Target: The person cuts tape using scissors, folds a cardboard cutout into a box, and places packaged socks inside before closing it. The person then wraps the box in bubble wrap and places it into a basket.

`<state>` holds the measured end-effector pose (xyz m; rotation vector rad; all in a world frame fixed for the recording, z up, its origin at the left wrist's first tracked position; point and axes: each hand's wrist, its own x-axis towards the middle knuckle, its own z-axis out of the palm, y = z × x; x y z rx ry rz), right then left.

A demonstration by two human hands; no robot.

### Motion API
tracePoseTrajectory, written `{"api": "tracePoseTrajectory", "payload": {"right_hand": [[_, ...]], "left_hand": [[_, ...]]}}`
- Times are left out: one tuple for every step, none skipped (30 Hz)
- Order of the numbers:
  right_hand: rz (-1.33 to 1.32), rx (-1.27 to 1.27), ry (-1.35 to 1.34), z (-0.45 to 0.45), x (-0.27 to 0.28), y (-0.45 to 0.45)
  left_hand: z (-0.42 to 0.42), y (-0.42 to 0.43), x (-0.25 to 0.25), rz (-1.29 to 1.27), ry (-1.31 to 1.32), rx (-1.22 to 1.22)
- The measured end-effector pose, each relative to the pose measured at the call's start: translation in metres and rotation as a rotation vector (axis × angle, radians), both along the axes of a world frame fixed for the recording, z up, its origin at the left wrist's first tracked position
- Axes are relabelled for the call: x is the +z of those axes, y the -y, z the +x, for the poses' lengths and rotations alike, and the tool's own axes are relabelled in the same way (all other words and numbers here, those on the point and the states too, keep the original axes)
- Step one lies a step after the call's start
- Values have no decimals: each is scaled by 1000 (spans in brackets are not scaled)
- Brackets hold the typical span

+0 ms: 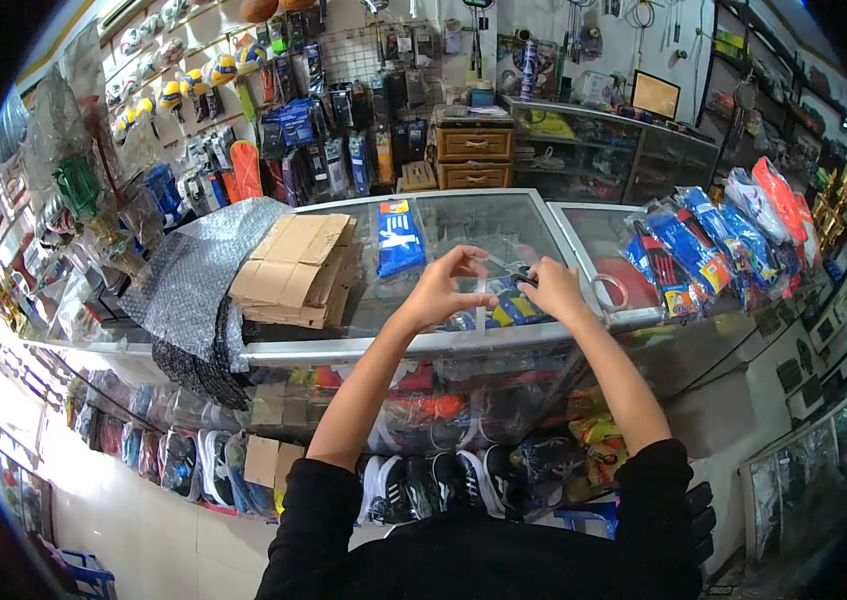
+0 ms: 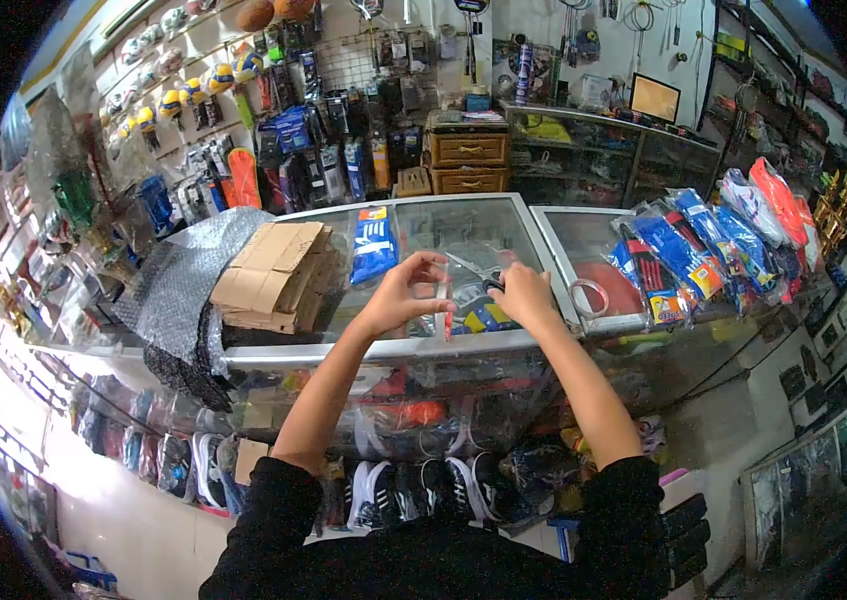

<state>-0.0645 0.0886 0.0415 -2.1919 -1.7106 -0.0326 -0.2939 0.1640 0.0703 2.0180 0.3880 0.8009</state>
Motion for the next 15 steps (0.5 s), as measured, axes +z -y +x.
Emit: {"api": "tracePoseTrajectory", "payload": {"right_hand": [[60,-5,107,-5,-4,1],[122,-10,214,-10,-5,0],[74,-33,218,-13,-2,1],[74,-35,218,-15,1,1],[59,-38,192,-15,3,1],[40,-39,164,-16,2,1],[34,-38,163,-14,0,1],[47,-41,116,-8,-2,0],[61,-46,69,-5,-3,-2],[60,-48,68,-4,-5,-4],[47,-48,60,-2,-7,-7],[36,-48,52,-2,-7,-8],[36,-52,50,0,-6,-9],[13,-71,9,3,-4,-9],[-9,-91,-31,7,-1,-10]], "left_hand": [[1,0,-2,-4,0,-2],[1,0,-3,-18,41,-2],[2,1,-3,-31,81,-3],[3,1,-2,-31,80,-5],[3,1,-1,-33,74,-4],[2,3,-2,-40,65,-2],[2,4,-2,-46,64,-1],[2,5,-1,-57,72,2],[2,6,-1,-67,80,4],[3,6,-2,-68,78,3],[4,7,-3,-57,81,18],[5,7,-2,-45,83,33],[5,8,-2,-44,81,30],[5,8,-2,-35,77,33],[5,8,-1,-25,74,37]]}}
